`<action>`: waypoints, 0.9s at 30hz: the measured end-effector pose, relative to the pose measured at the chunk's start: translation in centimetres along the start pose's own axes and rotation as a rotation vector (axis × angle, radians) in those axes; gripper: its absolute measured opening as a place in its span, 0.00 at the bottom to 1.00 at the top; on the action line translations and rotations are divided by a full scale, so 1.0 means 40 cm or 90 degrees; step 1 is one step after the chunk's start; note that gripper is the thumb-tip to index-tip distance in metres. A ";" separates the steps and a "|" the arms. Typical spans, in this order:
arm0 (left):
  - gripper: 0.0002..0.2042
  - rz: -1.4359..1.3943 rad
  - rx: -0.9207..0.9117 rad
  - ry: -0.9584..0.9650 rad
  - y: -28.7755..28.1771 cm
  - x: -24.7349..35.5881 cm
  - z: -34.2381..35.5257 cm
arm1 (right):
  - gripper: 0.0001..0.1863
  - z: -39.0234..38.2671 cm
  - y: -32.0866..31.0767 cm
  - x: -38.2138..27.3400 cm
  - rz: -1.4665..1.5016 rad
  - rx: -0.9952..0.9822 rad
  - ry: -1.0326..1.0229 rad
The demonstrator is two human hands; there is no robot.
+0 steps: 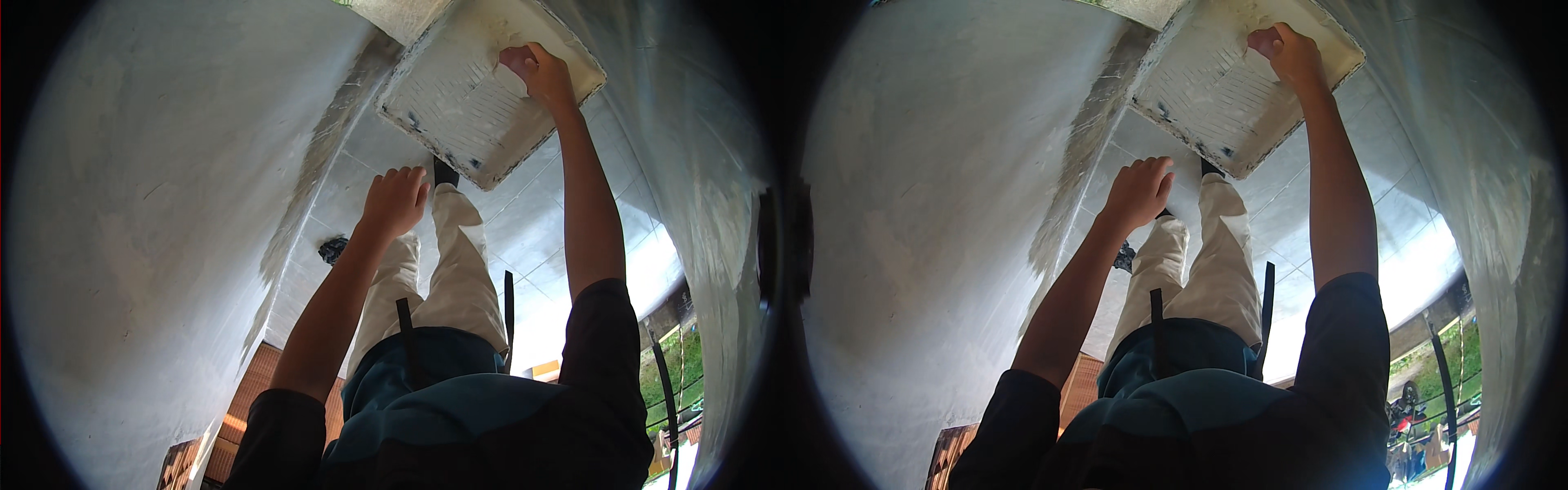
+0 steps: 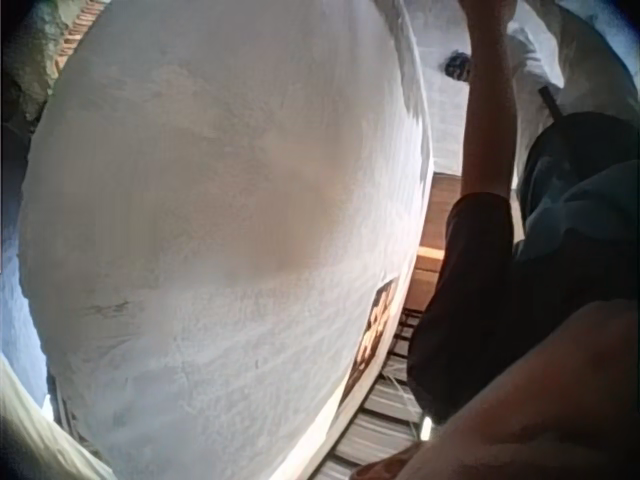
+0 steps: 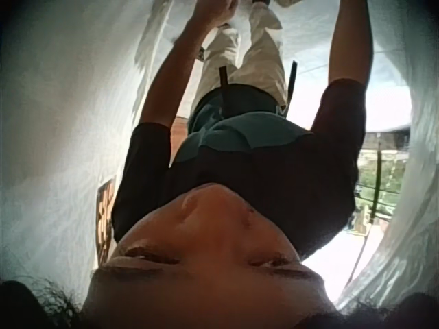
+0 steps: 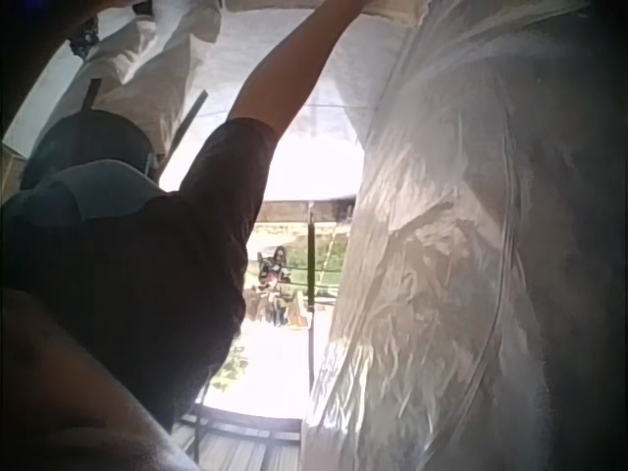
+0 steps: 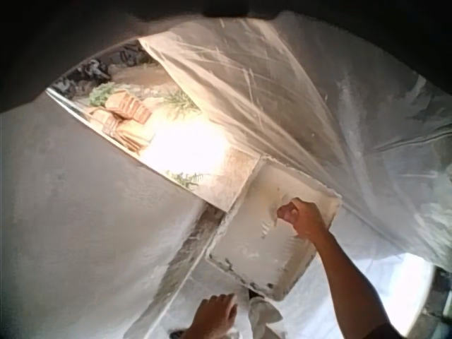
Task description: Patching a hole or uneven surface on an exterior wall using a putty knife and filler.
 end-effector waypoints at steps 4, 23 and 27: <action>0.11 -0.003 -0.019 -0.015 0.011 -0.005 -0.007 | 0.17 -0.011 0.026 -0.011 0.024 -0.028 -0.002; 0.11 -0.008 -0.005 -0.072 0.018 -0.057 -0.080 | 0.20 -0.232 0.221 -0.106 0.192 -0.089 0.038; 0.11 -0.010 0.009 -0.069 0.027 -0.061 -0.102 | 0.21 -0.251 0.237 -0.130 0.157 -0.067 0.029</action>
Point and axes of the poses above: each hand's wrist, its own z-axis towards the middle knuckle, its own y-axis out of the palm, x = y × z, the point moved 6 cm from there along z, towards the middle knuckle, and after that the axes turned 1 degree about -x, right-handed, at the moved point
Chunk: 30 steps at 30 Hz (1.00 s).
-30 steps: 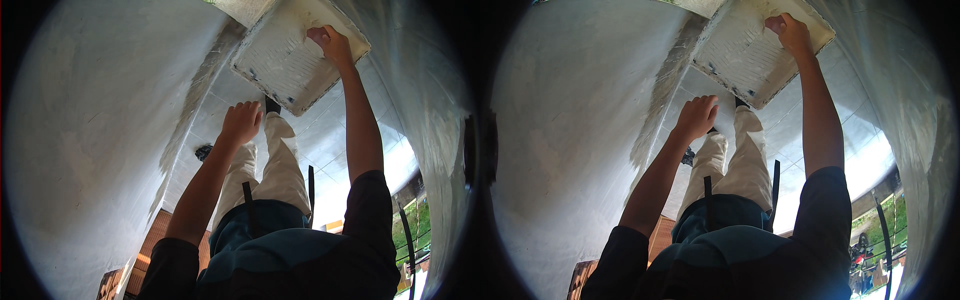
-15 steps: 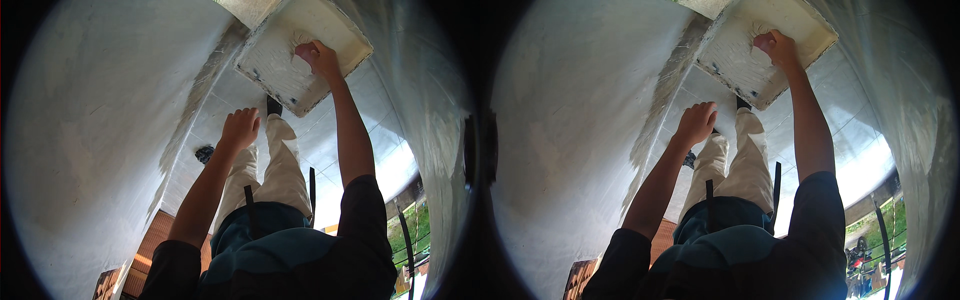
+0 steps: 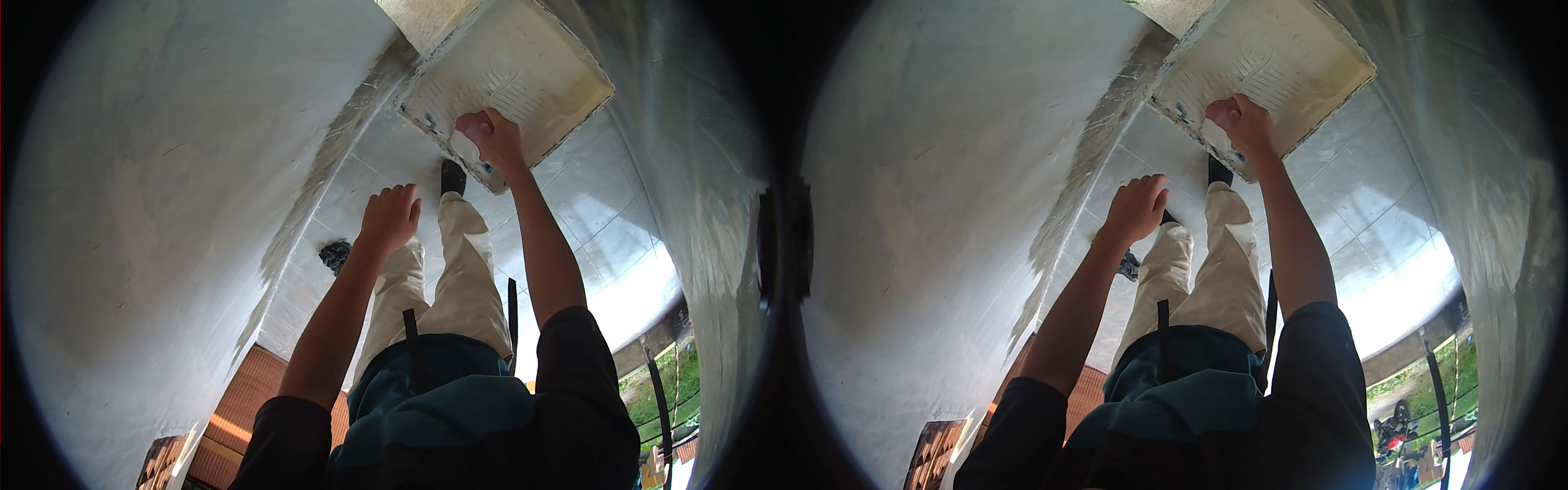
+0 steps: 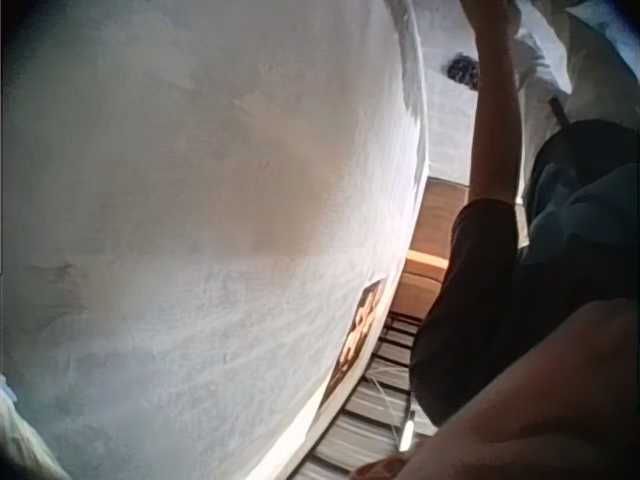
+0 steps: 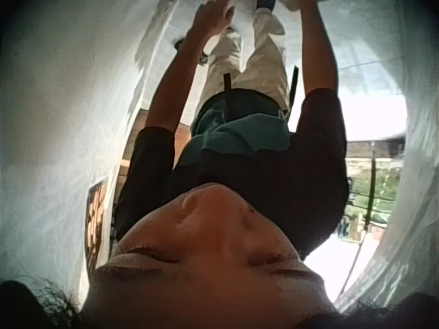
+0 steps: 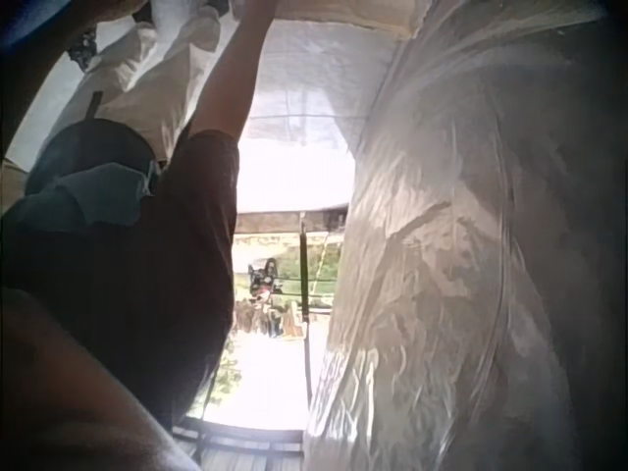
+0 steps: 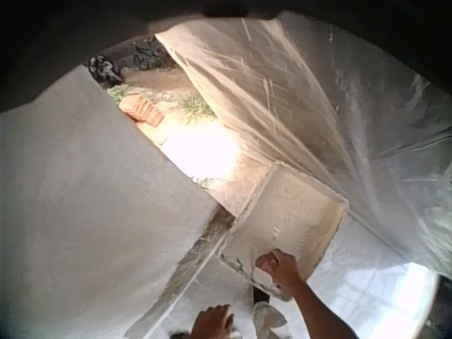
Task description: Patching a hole or uneven surface on an exterior wall using a putty knife and filler.
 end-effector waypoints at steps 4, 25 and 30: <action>0.11 -0.012 -0.028 -0.029 0.012 -0.012 -0.021 | 0.21 0.007 0.004 -0.002 0.025 -0.036 0.062; 0.11 -0.027 -0.019 -0.049 0.025 -0.046 -0.073 | 0.22 0.006 -0.016 0.016 0.017 -0.076 0.048; 0.11 -0.038 -0.032 -0.067 0.030 -0.056 -0.084 | 0.22 -0.005 -0.013 -0.009 0.016 -0.123 0.038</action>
Point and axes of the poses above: each hand's wrist, its own z-axis towards the middle knuckle, its own y-axis out of the palm, x = y × z, the point moved 6 cm from there along z, towards the middle knuckle, and after that the axes turned 1 degree about -x, right-handed, at the moved point
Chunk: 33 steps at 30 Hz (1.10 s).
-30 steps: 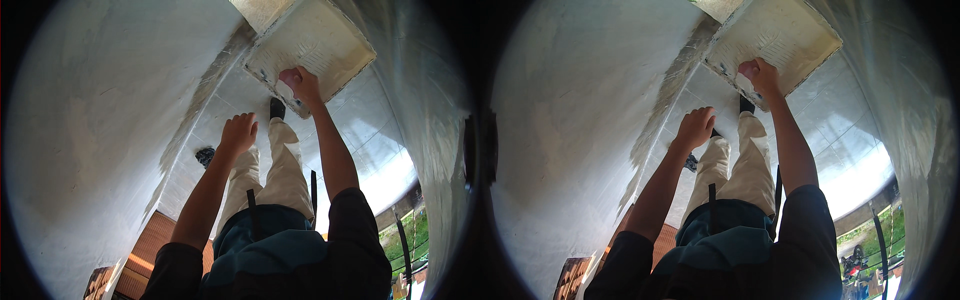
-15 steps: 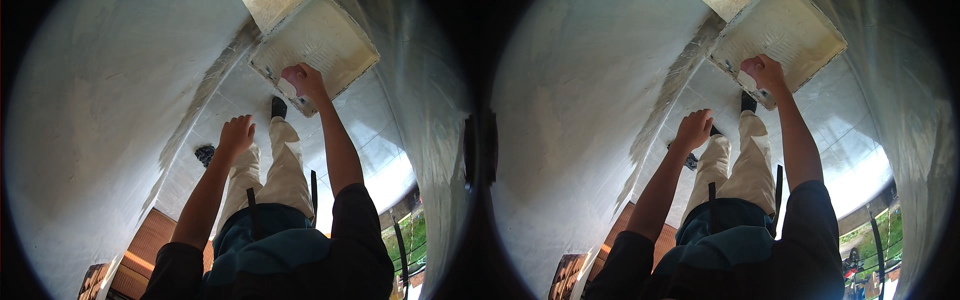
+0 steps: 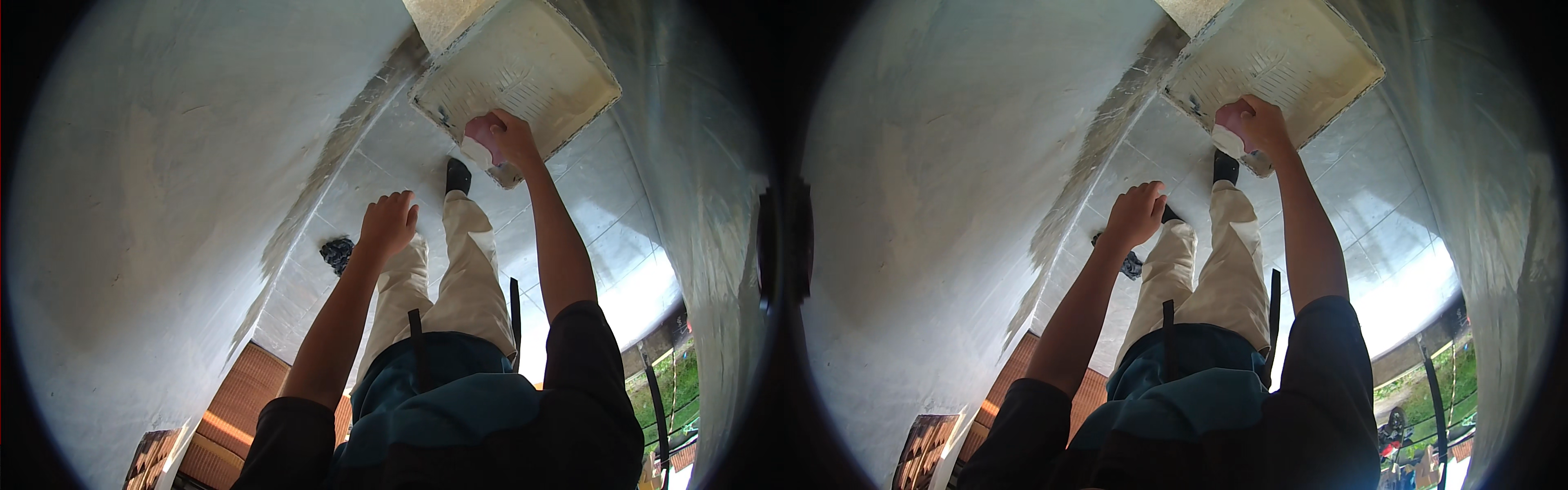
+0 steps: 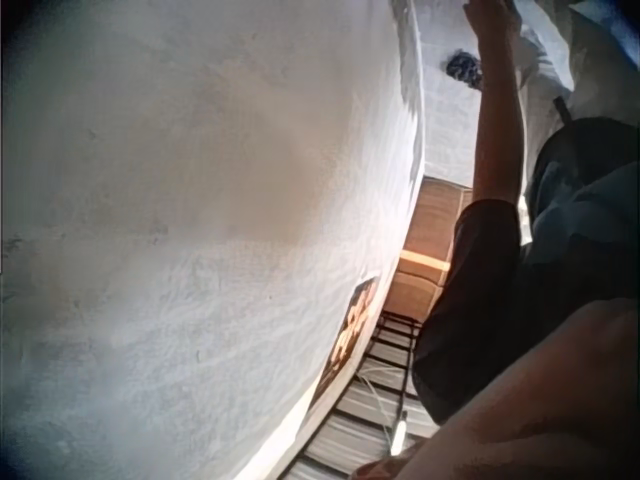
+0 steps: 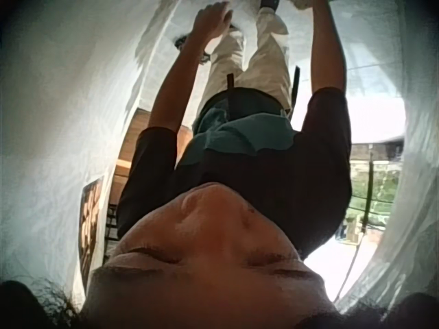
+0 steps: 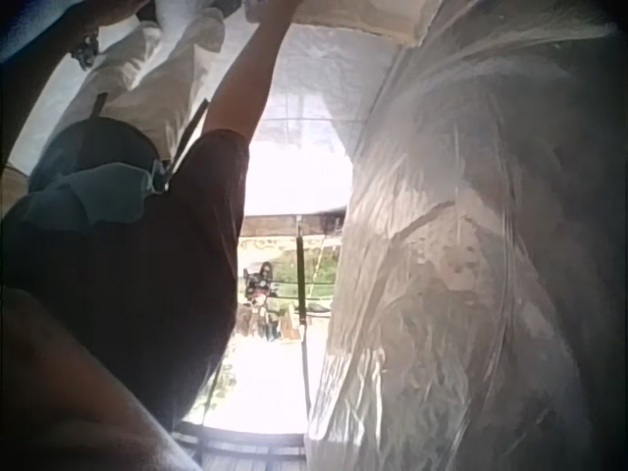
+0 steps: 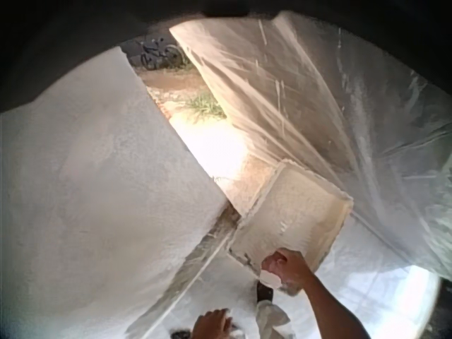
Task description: Patching a hole or uneven surface on an exterior wall using a putty knife and filler.
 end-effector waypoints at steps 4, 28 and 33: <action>0.11 0.001 -0.005 -0.012 -0.006 -0.011 -0.009 | 0.20 -0.032 0.012 -0.008 0.059 0.007 0.000; 0.19 0.035 0.231 0.063 -0.152 -0.066 -0.131 | 0.17 -0.208 0.042 -0.111 0.412 0.077 0.099; 0.19 0.049 0.315 0.053 -0.236 -0.129 -0.226 | 0.16 -0.271 0.081 -0.244 0.500 0.087 0.100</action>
Point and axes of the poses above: each hand's wrist, its own z-axis towards the middle knuckle, its own y-axis out of the palm, x = y × z, the point moved 6 cm from there along z, towards the middle knuckle, and after that the axes turned 1 degree about -x, right-handed, at the moved point
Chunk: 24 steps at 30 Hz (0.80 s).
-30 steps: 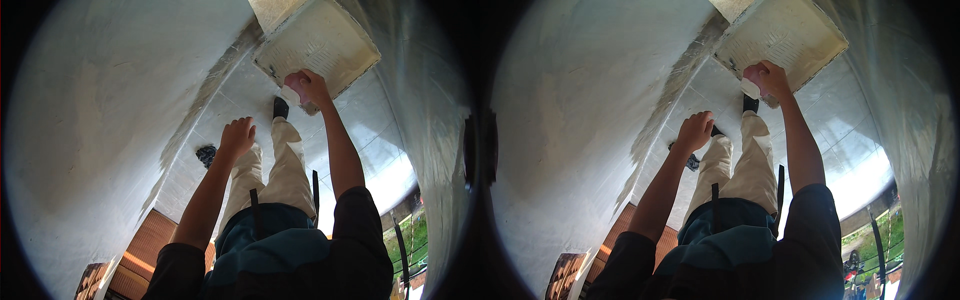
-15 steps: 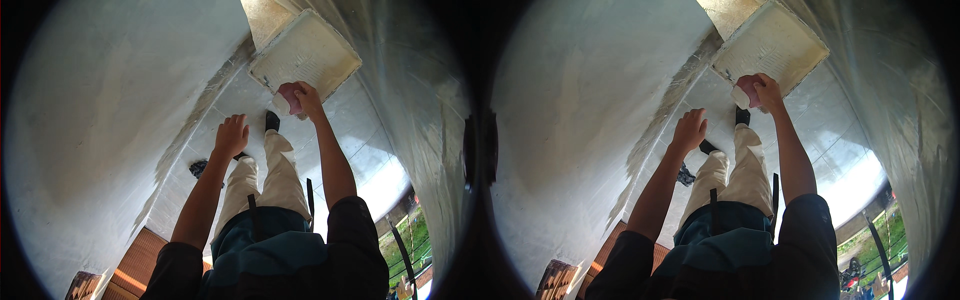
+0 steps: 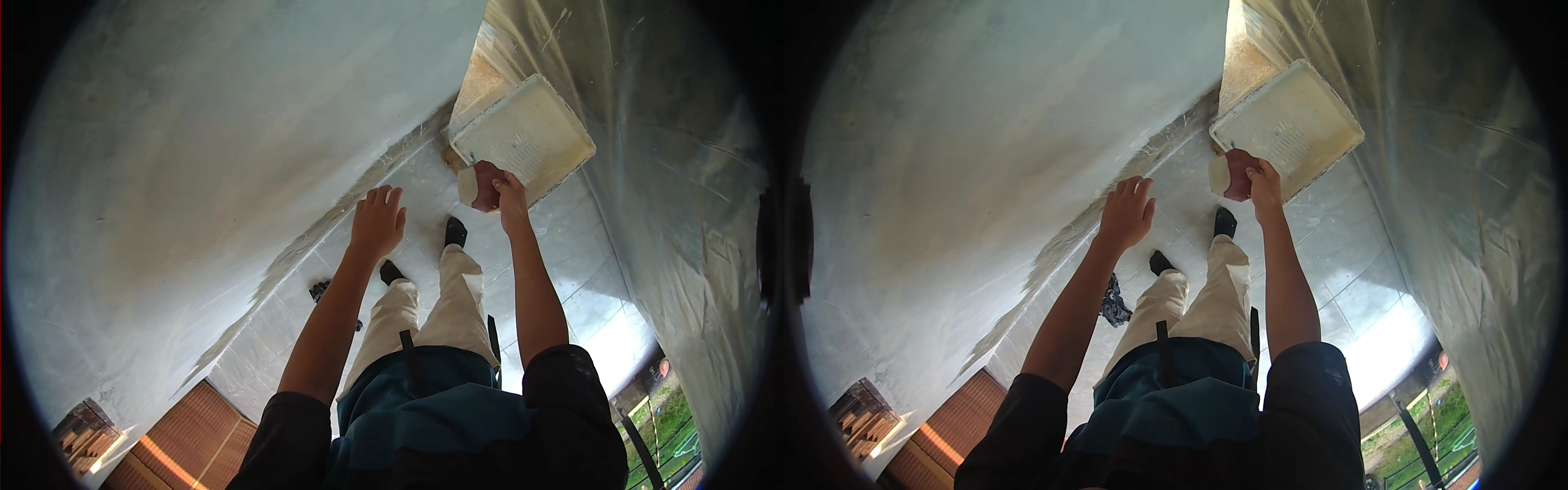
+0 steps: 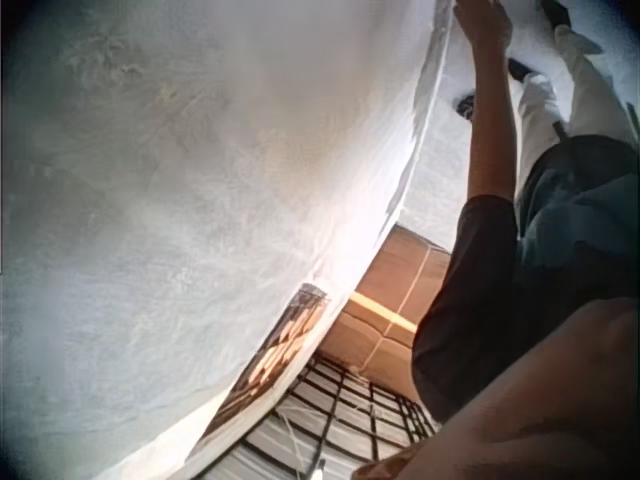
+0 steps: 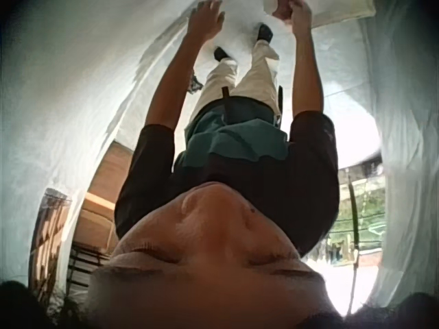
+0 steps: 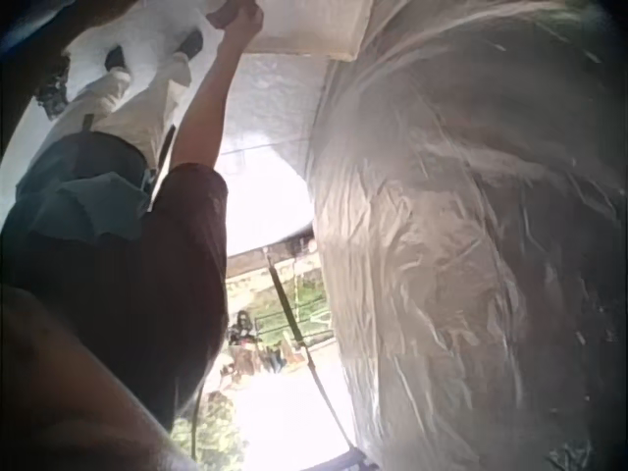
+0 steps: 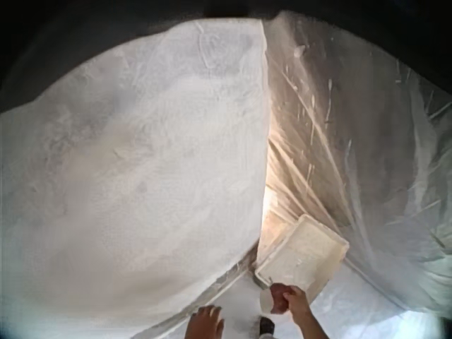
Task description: Patching a hole or uneven surface on an exterior wall using a putty knife and filler.
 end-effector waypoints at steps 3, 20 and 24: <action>0.19 0.012 0.035 0.008 -0.062 -0.024 -0.027 | 0.16 -0.042 0.057 -0.024 0.015 -0.022 -0.051; 0.16 0.148 0.402 0.130 -0.511 -0.036 -0.172 | 0.13 -0.355 0.390 -0.421 0.311 -0.273 -0.167; 0.18 0.206 0.508 0.140 -0.624 0.004 -0.195 | 0.12 -0.379 0.419 -0.558 0.295 -0.383 -0.249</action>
Point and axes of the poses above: each hand's wrist, its own z-axis towards the middle knuckle, its own y-axis out of the palm, x = y × z, the point moved 6 cm from there along z, towards the middle knuckle, and after that the axes turned 1 degree about -x, right-handed, at the moved point
